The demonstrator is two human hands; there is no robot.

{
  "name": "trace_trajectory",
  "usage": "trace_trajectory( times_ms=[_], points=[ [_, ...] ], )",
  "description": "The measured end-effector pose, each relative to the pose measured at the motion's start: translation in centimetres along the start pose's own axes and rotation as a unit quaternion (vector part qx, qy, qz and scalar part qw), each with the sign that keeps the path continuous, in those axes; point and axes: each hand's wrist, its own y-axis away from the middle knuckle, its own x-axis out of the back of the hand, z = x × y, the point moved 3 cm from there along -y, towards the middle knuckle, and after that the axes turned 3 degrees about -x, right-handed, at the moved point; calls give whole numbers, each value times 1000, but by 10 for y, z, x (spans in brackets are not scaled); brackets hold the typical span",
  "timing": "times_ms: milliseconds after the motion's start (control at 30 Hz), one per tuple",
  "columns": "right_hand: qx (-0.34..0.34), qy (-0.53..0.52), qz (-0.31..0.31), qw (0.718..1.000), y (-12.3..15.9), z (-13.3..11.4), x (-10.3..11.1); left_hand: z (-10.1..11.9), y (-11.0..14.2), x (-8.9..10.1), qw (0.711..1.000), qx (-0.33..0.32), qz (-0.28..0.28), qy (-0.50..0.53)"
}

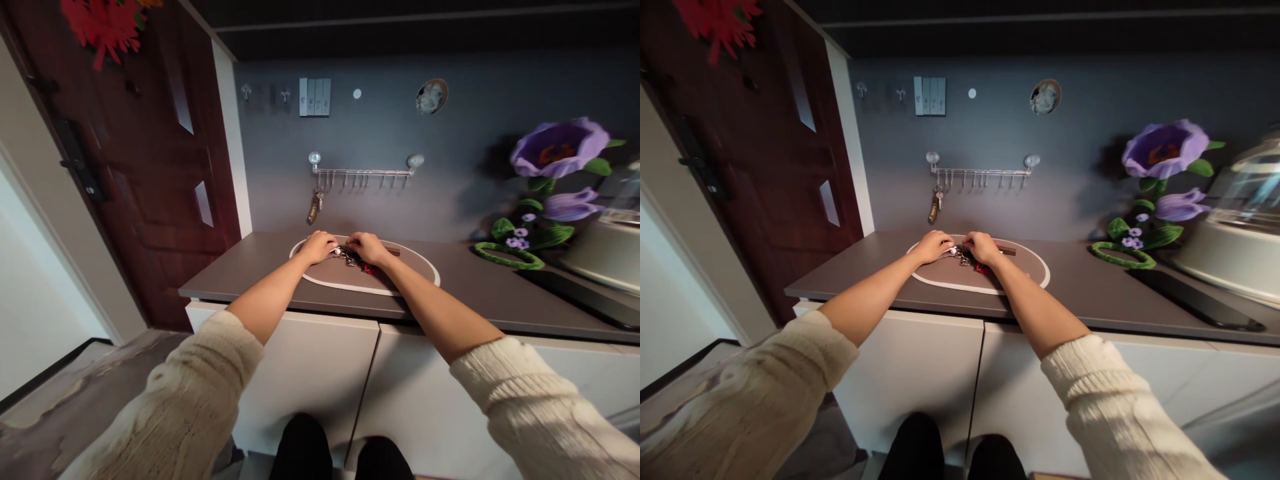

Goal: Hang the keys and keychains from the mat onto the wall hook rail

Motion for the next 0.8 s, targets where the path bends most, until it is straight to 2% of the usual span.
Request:
trace_trajectory(
  times_ms=[200,433,800],
  points=[
    [9,41,-13,999,-1,-2,-1,-2,-1,-4,999,12,-53,-6],
    [3,50,-15,999,-1,-5,-1,-2,-1,-2,997,18,-65,-42],
    [11,41,-6,999,-3,-5,-2,-3,0,3,999,34,-11,-26]
  ],
)
